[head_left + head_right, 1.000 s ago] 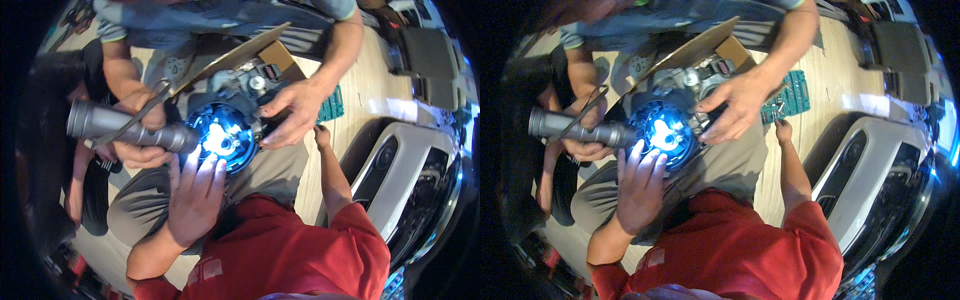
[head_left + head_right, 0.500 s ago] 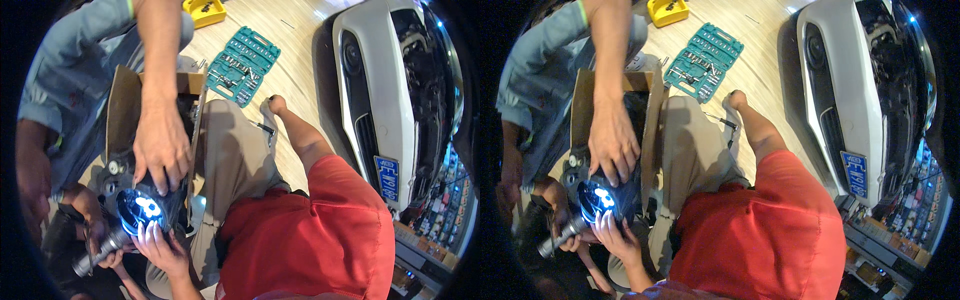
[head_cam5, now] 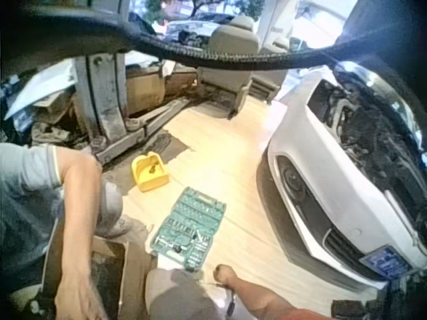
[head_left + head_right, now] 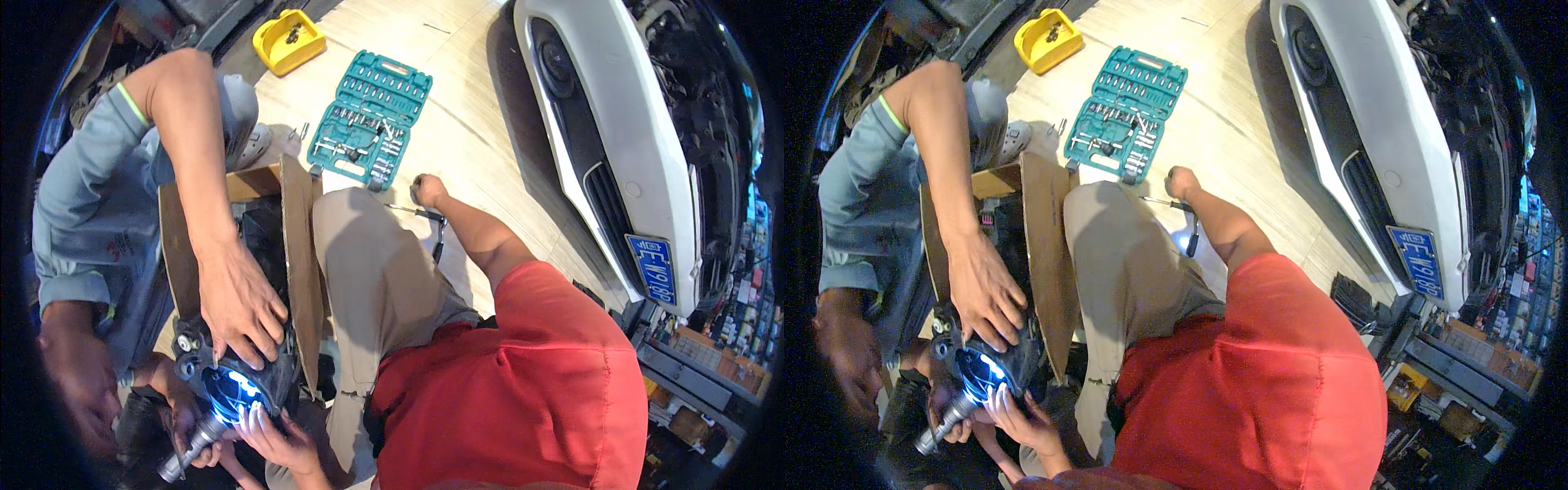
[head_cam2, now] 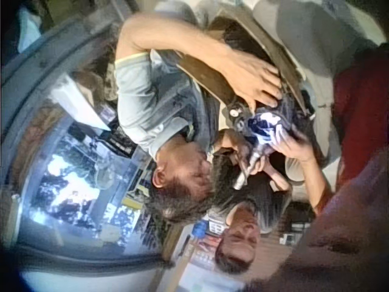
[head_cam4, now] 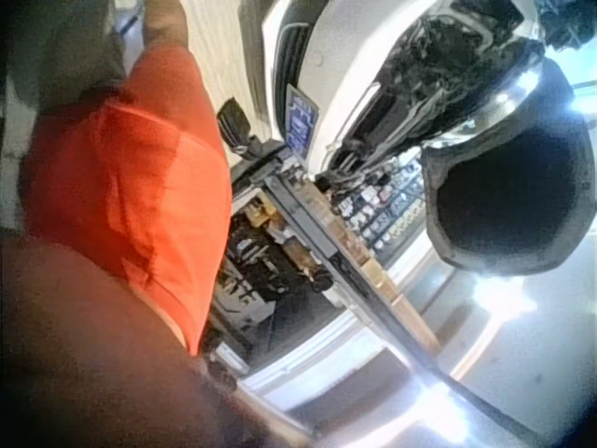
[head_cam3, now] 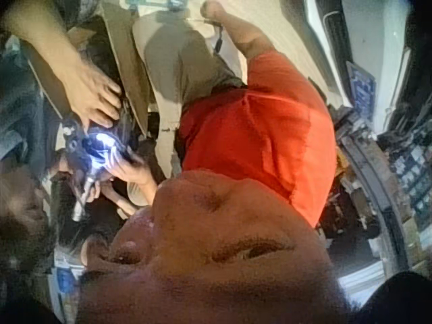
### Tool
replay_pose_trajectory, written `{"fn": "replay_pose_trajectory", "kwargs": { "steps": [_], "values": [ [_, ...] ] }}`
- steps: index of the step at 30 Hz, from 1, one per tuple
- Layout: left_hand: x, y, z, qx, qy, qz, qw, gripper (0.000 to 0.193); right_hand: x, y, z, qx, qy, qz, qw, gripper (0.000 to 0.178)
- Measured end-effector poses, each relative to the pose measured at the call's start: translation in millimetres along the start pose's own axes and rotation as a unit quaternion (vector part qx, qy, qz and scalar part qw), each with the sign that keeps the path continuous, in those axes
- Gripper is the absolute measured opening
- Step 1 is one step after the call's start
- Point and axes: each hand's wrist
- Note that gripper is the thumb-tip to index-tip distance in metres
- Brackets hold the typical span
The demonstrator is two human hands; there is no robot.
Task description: The person repairs a car headlight assembly while sitting on the floor using a screwdriver and a socket wrench. The person removes screws and manipulates the internal components of the headlight while another person holds a flashlight.
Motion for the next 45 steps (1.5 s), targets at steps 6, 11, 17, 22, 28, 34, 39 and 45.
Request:
{"fn": "replay_pose_trajectory", "kwargs": {
  "steps": [6,11,17,22,28,34,39,45],
  "values": [
    [1.1,-5.3,8.9,0.001,0.016,-0.009,1.0,0.034,-8.1,3.8,31.8,-0.066,0.037,-0.051,0.996,0.036],
    [6.8,-5.8,6.4,0.023,0.028,-0.014,0.999,0.032,-25.1,-18.8,41.5,0.044,0.196,-0.16,0.966,0.03],
    [17.3,-27.1,2.8,0.018,0.08,-0.011,0.997,0.038,-18.2,-24.4,86.1,0.112,0.008,-0.207,0.972,0.025],
    [12.0,-2.9,4.1,0.055,0.079,0.012,0.995,0.046,2.7,-12.3,1.6,-0.031,-0.28,-0.158,0.946,0.019],
    [6.1,-2.7,0.7,0.059,0.091,0.022,0.994,0.044,48.7,-18.2,-59.6,-0.016,-0.259,-0.022,0.966,0.031],
    [14.1,-13.8,1.8,0.07,0.13,0.01,0.989,0.045,116.1,10.4,-169.0,0.082,-0.379,0.1,0.916,0.019],
    [12.5,-5.6,-0.7,0.092,0.131,0.006,0.987,0.043,175.2,77.4,-295.6,0.348,-0.324,0.102,0.874,0.021],
    [13.1,-9.0,-2.9,0.089,0.138,0.002,0.986,0.035,202.9,158.4,-411.4,0.665,-0.126,-0.033,0.735,0.017]
  ]
}}
Point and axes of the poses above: each hand's wrist, its own y-axis away from the middle knuckle, its own x-axis out of the back of the hand, z = x × y, and after that the axes turned 11 degrees about x, right-handed
